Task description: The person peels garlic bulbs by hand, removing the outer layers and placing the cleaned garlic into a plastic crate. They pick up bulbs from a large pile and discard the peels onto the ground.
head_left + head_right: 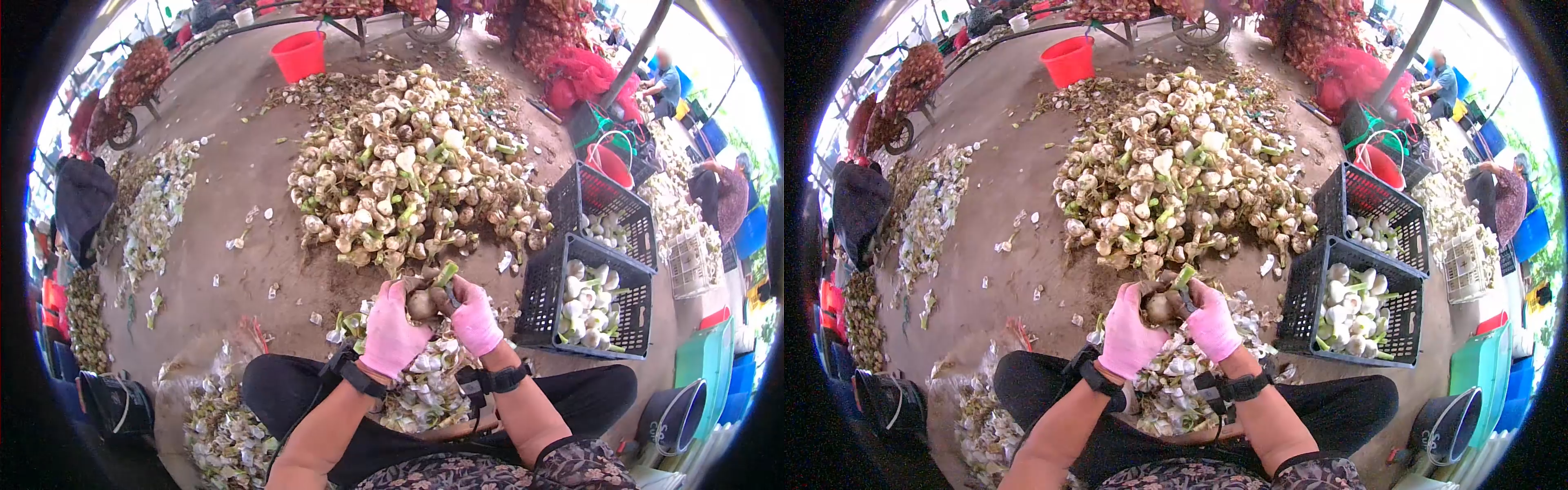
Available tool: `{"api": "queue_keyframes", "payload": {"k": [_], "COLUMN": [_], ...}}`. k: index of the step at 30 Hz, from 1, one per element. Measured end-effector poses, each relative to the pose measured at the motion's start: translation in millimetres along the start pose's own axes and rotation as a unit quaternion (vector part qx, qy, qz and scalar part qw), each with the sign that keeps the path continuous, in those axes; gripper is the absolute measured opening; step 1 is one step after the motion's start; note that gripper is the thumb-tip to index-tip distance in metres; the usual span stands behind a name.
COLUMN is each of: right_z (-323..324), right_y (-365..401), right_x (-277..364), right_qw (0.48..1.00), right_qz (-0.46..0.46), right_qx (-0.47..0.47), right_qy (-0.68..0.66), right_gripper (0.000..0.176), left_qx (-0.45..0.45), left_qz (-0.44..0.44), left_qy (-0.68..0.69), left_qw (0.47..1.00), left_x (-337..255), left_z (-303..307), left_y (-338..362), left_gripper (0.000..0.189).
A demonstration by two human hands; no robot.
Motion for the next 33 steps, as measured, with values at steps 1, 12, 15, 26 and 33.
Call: {"api": "queue_keyframes", "payload": {"k": [1, 12, 15, 26, 33], "right_z": [4.1, 33.0, 34.3, 43.2, 34.8], "right_y": [1.1, 11.1, 13.9, 13.9, 16.2], "right_x": [-0.6, -12.1, -3.1, -14.4, -2.0], "right_qw": [1.000, 0.988, 0.992, 0.993, 0.971], "right_qz": [0.000, 0.047, 0.014, -0.017, 0.108], "right_qx": [0.000, -0.068, -0.080, -0.113, -0.103], "right_qy": [0.002, 0.129, 0.093, 0.040, 0.187], "right_gripper": [0.024, 0.032, 0.024, 0.017, 0.030], "left_qx": [-0.001, 0.129, 0.152, 0.165, 0.139], "left_qz": [0.000, 0.174, 0.182, 0.348, 0.175], "left_qy": [0.002, 0.436, 0.454, 0.669, 0.271], "left_qw": [1.000, 0.873, 0.859, 0.636, 0.936], "left_x": [4.0, 23.8, 23.7, 24.0, 22.8], "left_z": [-0.2, -18.2, -23.1, -28.3, -18.7], "left_y": [1.1, 3.2, 5.2, 0.6, 1.9], "left_gripper": [0.053, 0.058, 0.051, 0.040, 0.050]}}
Point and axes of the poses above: each hand's wrist, its own y-axis away from the middle knuckle, its own z-axis out of the back of the hand, x = y × z, the point moved 2 cm from there along -y, towards the middle knuckle, and after that the axes turned 2 degrees about -y, right-handed, at the moved point
